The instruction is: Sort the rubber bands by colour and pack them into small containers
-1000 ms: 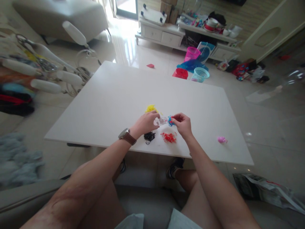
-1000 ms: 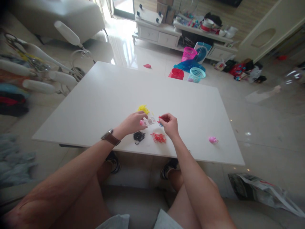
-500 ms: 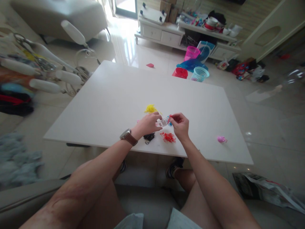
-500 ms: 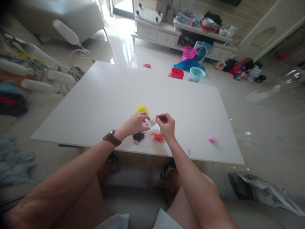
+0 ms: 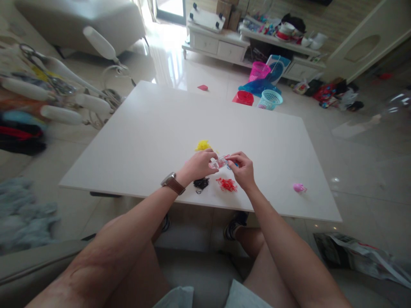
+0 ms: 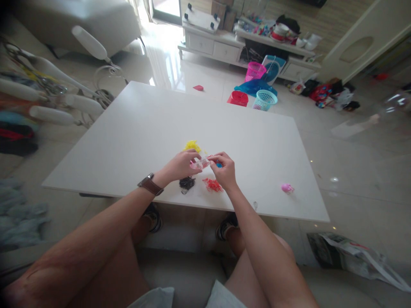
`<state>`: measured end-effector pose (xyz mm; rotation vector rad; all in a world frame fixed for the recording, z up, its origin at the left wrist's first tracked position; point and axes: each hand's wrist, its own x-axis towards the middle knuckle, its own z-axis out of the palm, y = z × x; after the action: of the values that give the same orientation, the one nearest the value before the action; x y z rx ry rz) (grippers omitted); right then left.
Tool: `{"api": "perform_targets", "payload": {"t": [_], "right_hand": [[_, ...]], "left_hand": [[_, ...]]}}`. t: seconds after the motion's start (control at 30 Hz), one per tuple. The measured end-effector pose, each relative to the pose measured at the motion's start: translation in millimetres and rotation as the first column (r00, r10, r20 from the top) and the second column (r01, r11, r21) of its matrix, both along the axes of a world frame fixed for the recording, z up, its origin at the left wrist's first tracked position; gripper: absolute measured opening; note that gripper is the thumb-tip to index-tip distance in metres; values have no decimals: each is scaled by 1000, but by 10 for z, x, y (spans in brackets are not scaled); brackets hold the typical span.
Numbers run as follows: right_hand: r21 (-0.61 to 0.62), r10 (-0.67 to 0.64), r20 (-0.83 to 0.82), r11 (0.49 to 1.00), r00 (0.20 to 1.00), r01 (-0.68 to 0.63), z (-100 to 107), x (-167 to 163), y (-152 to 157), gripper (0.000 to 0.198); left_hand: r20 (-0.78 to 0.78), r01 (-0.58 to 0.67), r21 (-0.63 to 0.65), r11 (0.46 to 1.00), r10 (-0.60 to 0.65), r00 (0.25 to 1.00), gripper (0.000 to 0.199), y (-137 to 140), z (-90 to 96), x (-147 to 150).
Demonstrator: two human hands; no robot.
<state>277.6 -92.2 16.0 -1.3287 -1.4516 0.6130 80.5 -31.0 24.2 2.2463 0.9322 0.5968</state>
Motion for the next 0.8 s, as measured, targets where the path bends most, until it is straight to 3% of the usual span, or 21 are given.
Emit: {"api": "perform_targets", "payload": {"t": [0.4,0.53,0.63,0.73,0.8], "right_hand": [[71,31,-27,997,999,-29,61,-22,-11,3],[85,-98,62,992,993,93,82,14,-13,5],[-43,-115,194,991,974,126,-50,74,20,3],[-274,66,368,961,928,40,-290,87,33,5],[-364,143,436,931,888,29,-445,59,20,9]], "left_hand": [[-29,14,-12,1000,-14,999,26,4,-30,12],[29,-43,-62,997,45,999,25,36,-25,-1],[94,-240,-184,953,261,961,25,100,14,-41],[107,-395,-330,858,450,887,23,160,81,-84],[106,-428,-369,825,495,863,24,180,117,-99]]}}
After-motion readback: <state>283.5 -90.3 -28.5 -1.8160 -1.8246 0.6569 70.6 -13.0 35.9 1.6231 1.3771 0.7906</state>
